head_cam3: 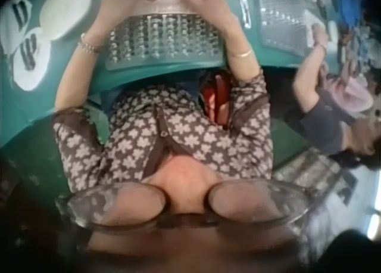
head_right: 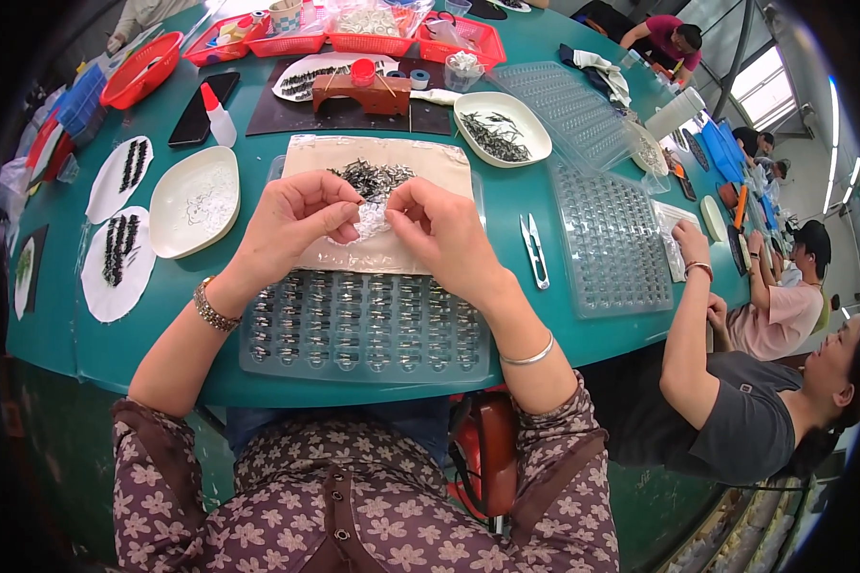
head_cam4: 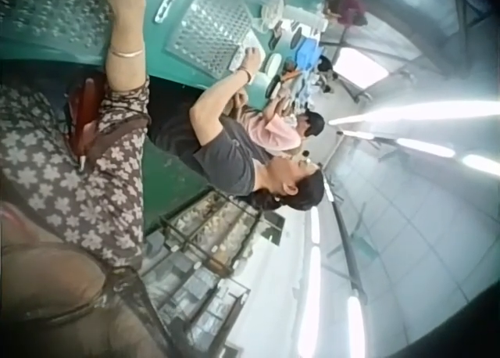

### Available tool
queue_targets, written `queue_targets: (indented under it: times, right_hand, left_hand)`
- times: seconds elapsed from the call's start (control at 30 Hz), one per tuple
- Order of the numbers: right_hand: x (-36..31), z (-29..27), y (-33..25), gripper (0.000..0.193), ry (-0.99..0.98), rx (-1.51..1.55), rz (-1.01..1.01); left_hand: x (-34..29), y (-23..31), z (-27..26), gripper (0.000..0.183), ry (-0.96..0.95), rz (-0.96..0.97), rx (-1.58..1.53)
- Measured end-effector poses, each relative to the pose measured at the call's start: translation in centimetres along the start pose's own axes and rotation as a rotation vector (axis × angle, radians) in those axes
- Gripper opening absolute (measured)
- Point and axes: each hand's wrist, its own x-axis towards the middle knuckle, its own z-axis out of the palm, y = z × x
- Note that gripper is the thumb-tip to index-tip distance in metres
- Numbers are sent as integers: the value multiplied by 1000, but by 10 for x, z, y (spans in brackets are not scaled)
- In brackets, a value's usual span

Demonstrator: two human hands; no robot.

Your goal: The recorder is sorting small black components on a white mat at a workstation.

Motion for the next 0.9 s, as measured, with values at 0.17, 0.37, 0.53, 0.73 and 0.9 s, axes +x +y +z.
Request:
queue_targets:
  times: [0.17,0.37,0.53,0.73,0.9]
  right_hand:
    - [2,1,0,10,12,548,123]
    - [2,4,-7,15,47,720,129]
    - [2,6,-10,23,92,595,81]
    - [0,10,-12,37,68,258,-60]
    - [-2,10,-12,47,77,154,-147]
  left_hand:
    - [-4,0,4,7,-13,-17,6]
    - [-8,7,9,9,3,-35,143]
    - [-9,10,8,10,9,-18,258]
    - [-7,7,8,10,31,211,501]
    - [-7,2,10,9,44,360,689]
